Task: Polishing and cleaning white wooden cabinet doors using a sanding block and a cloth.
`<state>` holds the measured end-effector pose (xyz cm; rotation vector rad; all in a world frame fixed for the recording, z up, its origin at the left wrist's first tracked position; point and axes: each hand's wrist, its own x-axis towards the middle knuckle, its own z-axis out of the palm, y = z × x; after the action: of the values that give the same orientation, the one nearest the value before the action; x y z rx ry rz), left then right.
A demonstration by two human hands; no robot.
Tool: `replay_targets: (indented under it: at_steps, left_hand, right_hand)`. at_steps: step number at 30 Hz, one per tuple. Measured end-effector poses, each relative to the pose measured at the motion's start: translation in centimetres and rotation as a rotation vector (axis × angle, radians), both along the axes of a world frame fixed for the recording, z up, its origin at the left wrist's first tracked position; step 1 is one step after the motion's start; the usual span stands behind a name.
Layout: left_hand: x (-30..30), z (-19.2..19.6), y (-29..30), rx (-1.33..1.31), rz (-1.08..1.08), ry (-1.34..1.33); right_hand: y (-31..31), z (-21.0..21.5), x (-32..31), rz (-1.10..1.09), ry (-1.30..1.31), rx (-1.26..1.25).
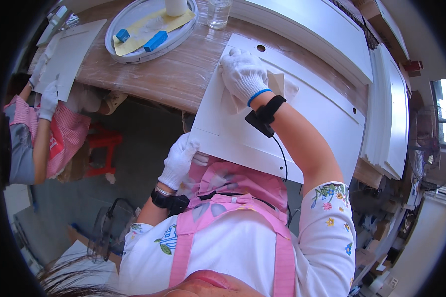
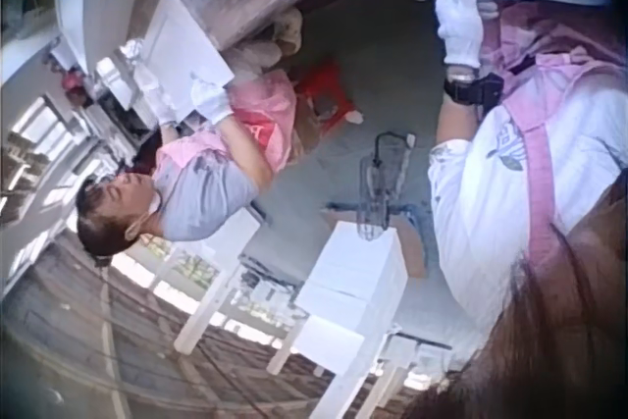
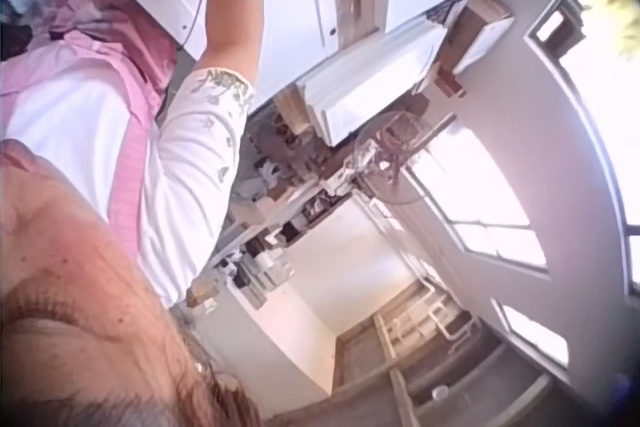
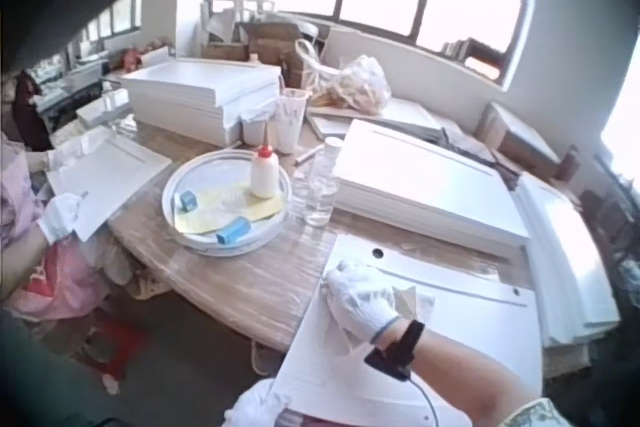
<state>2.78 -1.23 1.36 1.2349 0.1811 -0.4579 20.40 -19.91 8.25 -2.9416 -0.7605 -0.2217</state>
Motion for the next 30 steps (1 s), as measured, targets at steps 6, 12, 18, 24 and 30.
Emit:
replay_targets:
  at_steps: [6, 12, 18, 24, 30]
  left_hand:
    - [0.0, -0.4, 0.2, -0.001, 0.010, 0.048]
    - [0.1, -0.4, 0.5, -0.037, -0.006, 0.008]
    - [0.1, -0.6, 0.3, -0.003, -0.037, 0.009]
    - [-0.3, -0.8, 0.4, -0.003, -0.026, 0.046]
    - [0.0, -0.6, 0.7, -0.059, -0.039, 0.004]
  right_hand:
    - [1.8, 0.1, -5.2, 0.265, 0.127, -0.113]
    - [-0.2, -4.4, 0.4, -0.163, 0.276, 0.496]
    - [0.9, 0.8, -2.0, 0.161, 0.049, -0.041]
    - [2.2, 0.9, -0.7, 0.071, -0.023, -0.349]
    - [2.4, 0.9, 0.3, 0.066, -0.062, -0.349]
